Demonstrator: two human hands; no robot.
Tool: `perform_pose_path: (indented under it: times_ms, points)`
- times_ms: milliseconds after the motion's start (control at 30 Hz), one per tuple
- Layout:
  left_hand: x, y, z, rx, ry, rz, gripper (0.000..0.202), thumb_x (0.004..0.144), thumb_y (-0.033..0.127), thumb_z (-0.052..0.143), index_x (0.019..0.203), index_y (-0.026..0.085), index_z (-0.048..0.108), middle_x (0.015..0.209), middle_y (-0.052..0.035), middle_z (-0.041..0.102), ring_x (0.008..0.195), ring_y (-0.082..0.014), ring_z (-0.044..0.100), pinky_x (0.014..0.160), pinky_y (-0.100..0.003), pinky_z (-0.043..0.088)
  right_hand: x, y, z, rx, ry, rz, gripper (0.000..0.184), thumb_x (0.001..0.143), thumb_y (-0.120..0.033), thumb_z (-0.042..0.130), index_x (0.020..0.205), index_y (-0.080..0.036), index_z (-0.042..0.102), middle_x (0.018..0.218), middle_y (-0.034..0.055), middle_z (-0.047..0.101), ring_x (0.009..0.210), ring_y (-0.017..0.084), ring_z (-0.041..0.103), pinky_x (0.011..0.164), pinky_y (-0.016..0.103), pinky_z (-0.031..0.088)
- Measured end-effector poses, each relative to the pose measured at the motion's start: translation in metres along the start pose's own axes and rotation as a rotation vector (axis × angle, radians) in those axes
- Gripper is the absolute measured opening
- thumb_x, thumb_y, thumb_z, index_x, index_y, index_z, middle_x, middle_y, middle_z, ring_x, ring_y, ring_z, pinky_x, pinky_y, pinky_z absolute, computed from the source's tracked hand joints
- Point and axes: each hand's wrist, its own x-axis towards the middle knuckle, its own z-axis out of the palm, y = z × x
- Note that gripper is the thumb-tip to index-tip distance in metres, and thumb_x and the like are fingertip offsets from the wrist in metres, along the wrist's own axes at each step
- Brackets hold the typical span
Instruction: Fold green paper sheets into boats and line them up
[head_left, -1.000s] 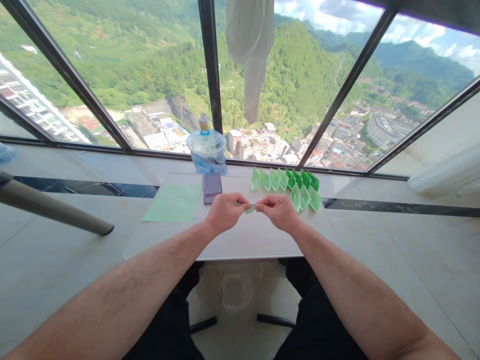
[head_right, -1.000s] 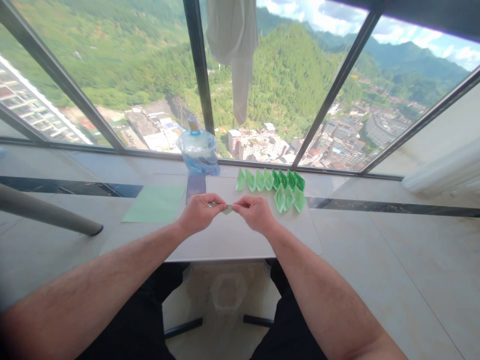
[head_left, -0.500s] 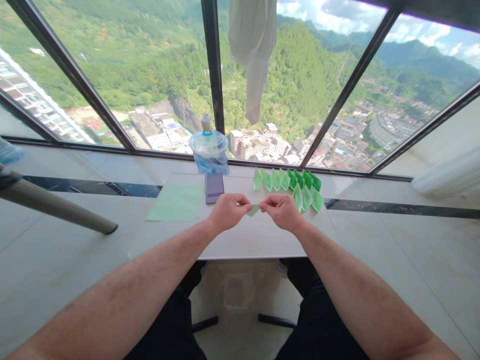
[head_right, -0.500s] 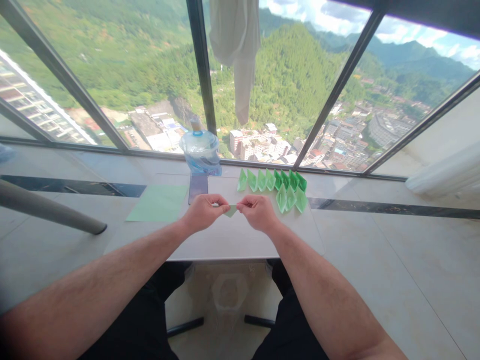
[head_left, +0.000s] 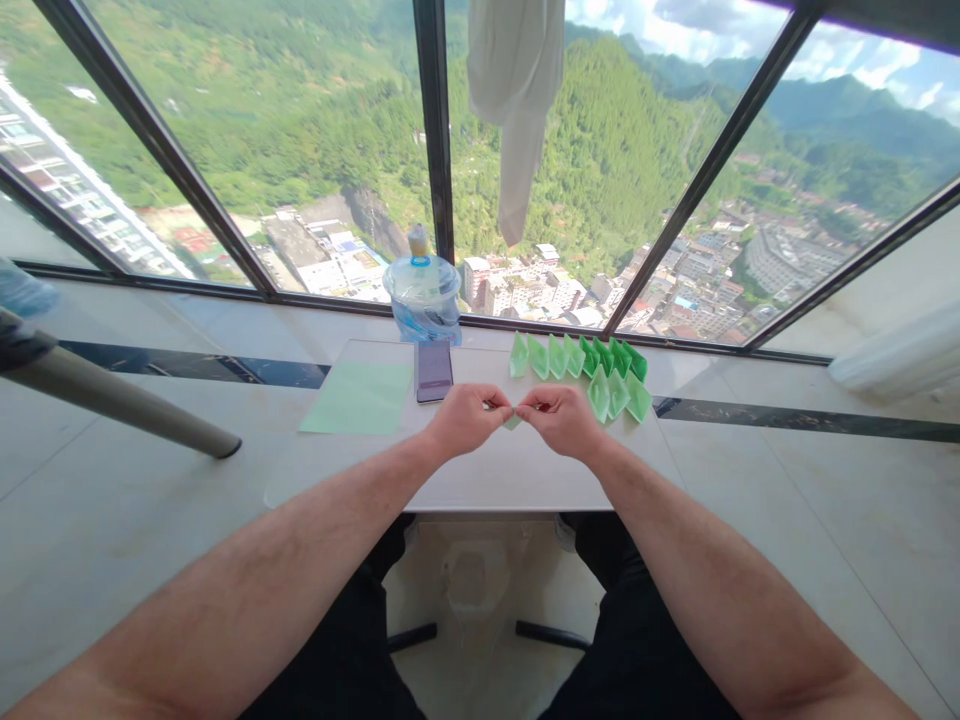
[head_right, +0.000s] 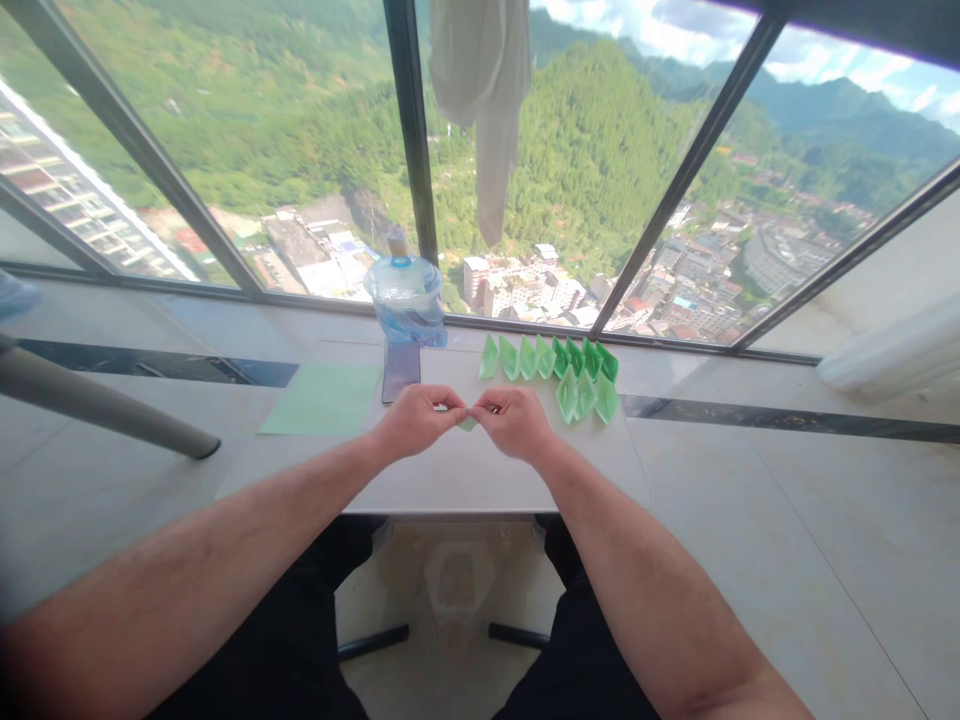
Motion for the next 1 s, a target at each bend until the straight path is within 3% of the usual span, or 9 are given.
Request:
perform_pose_path:
  times_ms: [167, 300, 433, 600, 733, 833, 1000]
  points:
    - [0.001, -0.001, -0.003, -0.004, 0.029, -0.016, 0.017, 0.074, 0.032, 0.067, 0.069, 0.018, 0.076, 0.065, -0.0012, 0.071, 0.065, -0.015, 0.058, 0.065, -0.026, 0.042, -0.001, 0.002, -0.002, 0.092, -0.027, 0.139, 0.023, 0.076, -0.037, 0.069, 0.066, -0.017, 0.074, 0.051, -0.0012, 0.057, 0.051, 0.011, 0.045, 0.049, 0.025, 0.032]
    - [0.002, 0.001, -0.004, -0.036, 0.026, -0.05, 0.02, 0.074, 0.034, 0.068, 0.071, 0.016, 0.077, 0.059, -0.0003, 0.066, 0.059, -0.0131, 0.052, 0.058, -0.025, 0.038, 0.0, 0.009, -0.006, 0.187, -0.081, 0.189, 0.027, 0.077, -0.042, 0.068, 0.07, -0.018, 0.076, 0.057, 0.0014, 0.063, 0.053, 0.012, 0.05, 0.049, 0.025, 0.036]
    - [0.003, 0.001, -0.007, -0.06, 0.048, -0.08, 0.026, 0.073, 0.041, 0.07, 0.072, 0.016, 0.077, 0.057, 0.0007, 0.062, 0.056, -0.0122, 0.049, 0.055, -0.025, 0.036, 0.003, 0.014, -0.011, 0.197, -0.023, 0.225, 0.027, 0.076, -0.042, 0.07, 0.07, -0.017, 0.076, 0.063, 0.0034, 0.068, 0.057, 0.013, 0.055, 0.052, 0.025, 0.042]
    - [0.004, 0.0, -0.009, -0.088, 0.066, -0.145, 0.026, 0.072, 0.04, 0.07, 0.067, 0.016, 0.074, 0.048, 0.0037, 0.05, 0.048, -0.0092, 0.039, 0.05, -0.025, 0.031, 0.005, 0.015, -0.015, 0.364, 0.033, 0.282, 0.031, 0.072, -0.046, 0.075, 0.076, -0.016, 0.077, 0.065, 0.0043, 0.071, 0.056, 0.012, 0.057, 0.056, 0.026, 0.049]
    - [0.006, -0.003, -0.01, -0.076, -0.02, -0.159, 0.027, 0.075, 0.039, 0.066, 0.066, 0.015, 0.076, 0.048, 0.0018, 0.054, 0.045, -0.0087, 0.038, 0.048, -0.025, 0.029, 0.006, 0.015, -0.017, 0.386, 0.021, 0.302, 0.03, 0.074, -0.045, 0.073, 0.077, -0.015, 0.077, 0.064, 0.0046, 0.07, 0.055, 0.011, 0.056, 0.055, 0.025, 0.048]
    - [0.008, -0.006, -0.012, -0.062, -0.091, -0.164, 0.027, 0.076, 0.038, 0.065, 0.067, 0.016, 0.077, 0.054, -0.0025, 0.063, 0.049, -0.0111, 0.047, 0.048, -0.025, 0.032, 0.006, 0.015, -0.019, 0.347, 0.015, 0.317, 0.029, 0.075, -0.044, 0.073, 0.075, -0.015, 0.076, 0.061, 0.0042, 0.069, 0.053, 0.011, 0.054, 0.052, 0.024, 0.046]
    - [0.005, -0.006, -0.015, -0.273, -0.326, -0.221, 0.035, 0.075, 0.046, 0.067, 0.084, 0.015, 0.079, 0.086, -0.0106, 0.076, 0.07, -0.0197, 0.067, 0.055, -0.026, 0.046, 0.006, 0.012, -0.019, 0.334, -0.066, 0.218, 0.028, 0.075, -0.044, 0.073, 0.078, -0.016, 0.075, 0.051, -0.0011, 0.059, 0.048, 0.01, 0.051, 0.047, 0.023, 0.041]
